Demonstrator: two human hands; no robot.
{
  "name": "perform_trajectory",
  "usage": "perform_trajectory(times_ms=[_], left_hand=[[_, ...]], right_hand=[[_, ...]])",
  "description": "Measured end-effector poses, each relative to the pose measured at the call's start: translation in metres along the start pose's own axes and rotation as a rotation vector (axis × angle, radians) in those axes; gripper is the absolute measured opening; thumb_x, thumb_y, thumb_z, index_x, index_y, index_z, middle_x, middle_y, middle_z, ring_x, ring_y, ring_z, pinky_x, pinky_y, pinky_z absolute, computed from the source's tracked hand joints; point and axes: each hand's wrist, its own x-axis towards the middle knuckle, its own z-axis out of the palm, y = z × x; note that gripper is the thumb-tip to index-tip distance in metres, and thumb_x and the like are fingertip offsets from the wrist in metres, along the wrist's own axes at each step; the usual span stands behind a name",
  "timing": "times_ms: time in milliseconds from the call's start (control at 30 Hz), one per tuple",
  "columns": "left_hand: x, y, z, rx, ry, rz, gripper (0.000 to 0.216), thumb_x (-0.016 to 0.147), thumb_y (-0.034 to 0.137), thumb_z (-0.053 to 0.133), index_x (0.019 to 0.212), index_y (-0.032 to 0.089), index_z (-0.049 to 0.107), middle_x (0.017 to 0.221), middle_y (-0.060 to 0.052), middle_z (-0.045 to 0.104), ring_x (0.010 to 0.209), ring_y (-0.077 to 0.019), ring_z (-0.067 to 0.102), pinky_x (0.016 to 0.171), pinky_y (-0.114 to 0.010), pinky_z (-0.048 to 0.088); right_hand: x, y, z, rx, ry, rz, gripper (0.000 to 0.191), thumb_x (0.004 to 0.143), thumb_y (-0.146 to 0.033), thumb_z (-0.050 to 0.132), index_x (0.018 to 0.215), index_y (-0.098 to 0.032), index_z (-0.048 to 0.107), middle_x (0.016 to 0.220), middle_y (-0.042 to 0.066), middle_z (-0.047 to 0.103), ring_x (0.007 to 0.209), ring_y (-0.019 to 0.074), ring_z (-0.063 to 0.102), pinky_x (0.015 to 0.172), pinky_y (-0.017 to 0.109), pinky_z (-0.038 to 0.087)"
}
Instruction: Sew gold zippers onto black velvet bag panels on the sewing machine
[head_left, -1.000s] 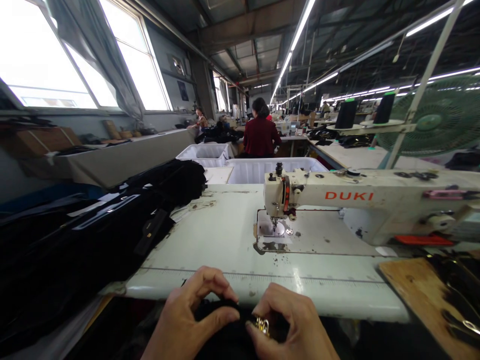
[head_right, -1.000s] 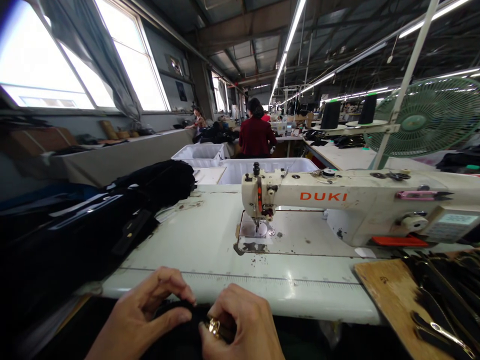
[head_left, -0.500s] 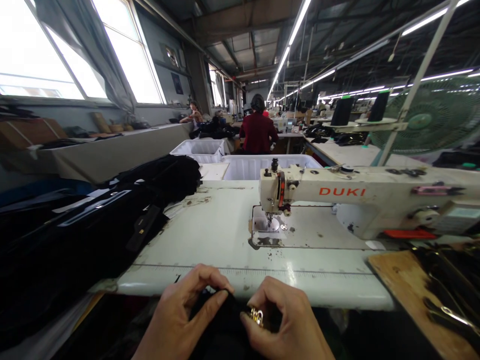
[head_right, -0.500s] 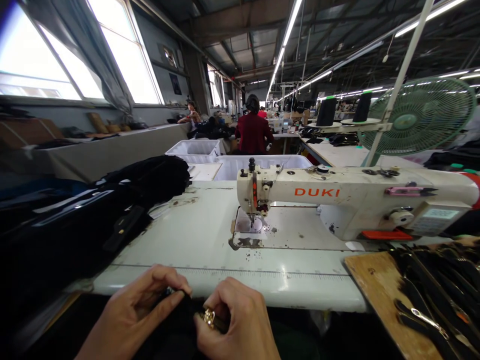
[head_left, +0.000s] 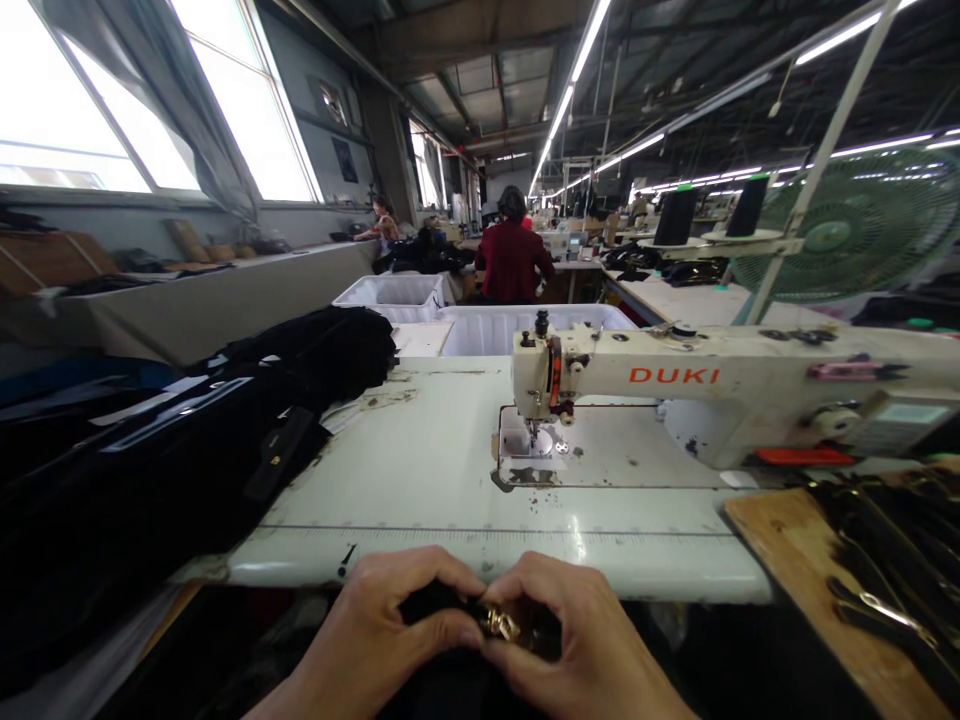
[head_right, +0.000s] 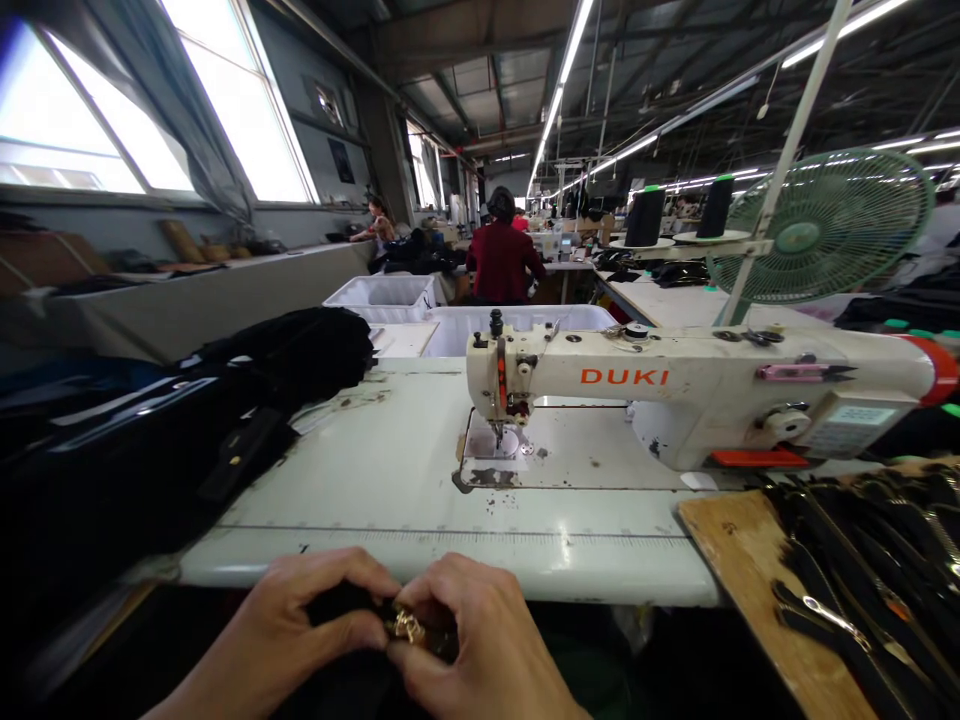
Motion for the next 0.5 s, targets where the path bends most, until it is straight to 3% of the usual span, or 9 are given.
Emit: perform_trajectory(times_ms=[100, 267, 400, 500], left_hand=[[0.001, 0.002, -0.003, -0.002, -0.017, -0.005, 0.011, 0.081, 0.026, 0.077, 0.091, 0.029, 0.075, 0.080, 0.008, 0.075, 0.073, -0.0125, 0.069, 0.071, -0.017, 0.046], [-0.001, 0.007, -0.001, 0.072, -0.046, -0.031, 0.016, 0.086, 0.025, 0.071, 0.099, 0.033, 0.075, 0.081, 0.005, 0.071, 0.075, -0.0133, 0.067, 0.070, -0.018, 0.046], [0.004, 0.011, -0.007, 0.160, -0.021, -0.070, 0.013, 0.090, 0.031, 0.063, 0.094, 0.030, 0.075, 0.080, 0.002, 0.068, 0.077, -0.0156, 0.065, 0.072, -0.021, 0.045], [0.013, 0.007, -0.028, 0.227, -0.007, -0.081, 0.020, 0.089, 0.041, 0.060, 0.093, 0.027, 0.074, 0.084, 0.000, 0.069, 0.080, -0.0191, 0.066, 0.075, -0.023, 0.046]], right_hand=[[-0.001, -0.006, -0.008, 0.068, -0.076, 0.111, 0.017, 0.076, -0.014, 0.065, 0.090, -0.022, 0.070, 0.079, -0.003, 0.068, 0.072, 0.0124, 0.062, 0.067, 0.020, 0.043], [0.000, -0.004, -0.005, 0.050, -0.047, 0.071, 0.004, 0.083, -0.018, 0.061, 0.087, -0.019, 0.059, 0.077, -0.003, 0.063, 0.070, 0.0120, 0.057, 0.066, 0.022, 0.042], [0.010, 0.003, -0.009, 0.112, -0.080, 0.113, 0.017, 0.077, -0.015, 0.068, 0.090, -0.020, 0.057, 0.076, -0.005, 0.063, 0.068, 0.0103, 0.056, 0.064, 0.020, 0.041], [0.019, 0.011, -0.021, 0.101, -0.209, 0.155, 0.011, 0.073, -0.018, 0.074, 0.080, -0.019, 0.065, 0.067, -0.006, 0.062, 0.061, 0.0090, 0.055, 0.056, 0.017, 0.039]])
